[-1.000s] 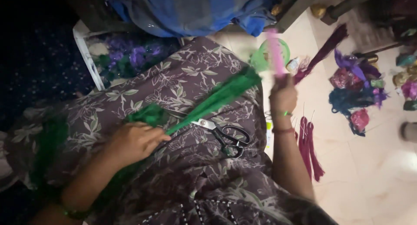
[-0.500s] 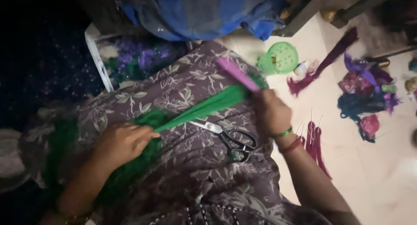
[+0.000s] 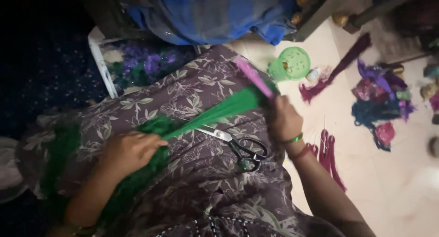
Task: The person is preparing green and purple synthetic hair extensions, combing them, trimming them with scissors, and tying them.
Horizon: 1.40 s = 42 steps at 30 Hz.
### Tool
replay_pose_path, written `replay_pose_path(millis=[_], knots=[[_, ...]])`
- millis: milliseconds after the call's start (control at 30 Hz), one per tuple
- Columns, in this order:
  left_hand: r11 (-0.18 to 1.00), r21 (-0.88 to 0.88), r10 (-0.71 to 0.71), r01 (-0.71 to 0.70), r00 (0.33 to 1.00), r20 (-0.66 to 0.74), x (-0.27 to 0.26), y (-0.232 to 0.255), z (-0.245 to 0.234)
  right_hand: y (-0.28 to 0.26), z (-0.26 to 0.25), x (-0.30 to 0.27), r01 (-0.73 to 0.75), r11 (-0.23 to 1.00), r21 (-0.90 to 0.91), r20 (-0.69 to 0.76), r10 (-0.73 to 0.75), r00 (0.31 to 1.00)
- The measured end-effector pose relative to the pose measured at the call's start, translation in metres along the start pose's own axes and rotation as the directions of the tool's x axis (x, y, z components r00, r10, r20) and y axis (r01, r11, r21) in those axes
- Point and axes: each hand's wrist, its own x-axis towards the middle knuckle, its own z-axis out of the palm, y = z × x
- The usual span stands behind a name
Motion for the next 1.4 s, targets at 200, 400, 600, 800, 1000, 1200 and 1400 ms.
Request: replay_pose_path(millis=[200, 400, 600, 800, 1000, 1200, 1400], knots=[[0.998, -0.034, 0.059, -0.06, 0.998, -0.028, 0.0, -0.006, 0.008, -0.022, -0.015, 0.01, -0.057, 0.998, -0.01, 0.007, 0.057, 0.998], [0.998, 0.062, 0.005, 0.001, 0.995, -0.098, -0.001, 0.0, -0.007, 0.029, 0.019, -0.003, -0.151, 0.987, 0.064, -0.163, 0.159, 0.974], [0.997, 0.068, 0.027, -0.022, 0.997, -0.07, 0.0, 0.001, 0.003, 0.034, 0.009, 0.013, -0.392, 0.911, 0.131, -0.215, 0.412, 0.885], [0.998, 0.033, 0.062, -0.057, 0.979, -0.196, -0.005, -0.01, -0.011, 0.094, 0.045, -0.01, -0.141, 0.982, 0.128, -0.164, 0.161, 0.973], [0.999, 0.032, 0.003, 0.001, 0.99, -0.141, -0.002, -0.005, -0.02, -0.036, -0.041, -0.017, 0.246, 0.969, -0.003, 0.046, -0.245, 0.968], [0.997, 0.072, 0.015, -0.007, 0.994, -0.111, -0.006, -0.009, -0.016, 0.036, -0.011, 0.0, -0.298, 0.94, 0.168, -0.244, 0.332, 0.911], [0.996, 0.084, 0.012, -0.002, 0.994, -0.111, -0.005, -0.006, -0.018, -0.012, -0.023, -0.035, 0.169, 0.985, 0.021, 0.038, -0.17, 0.985]])
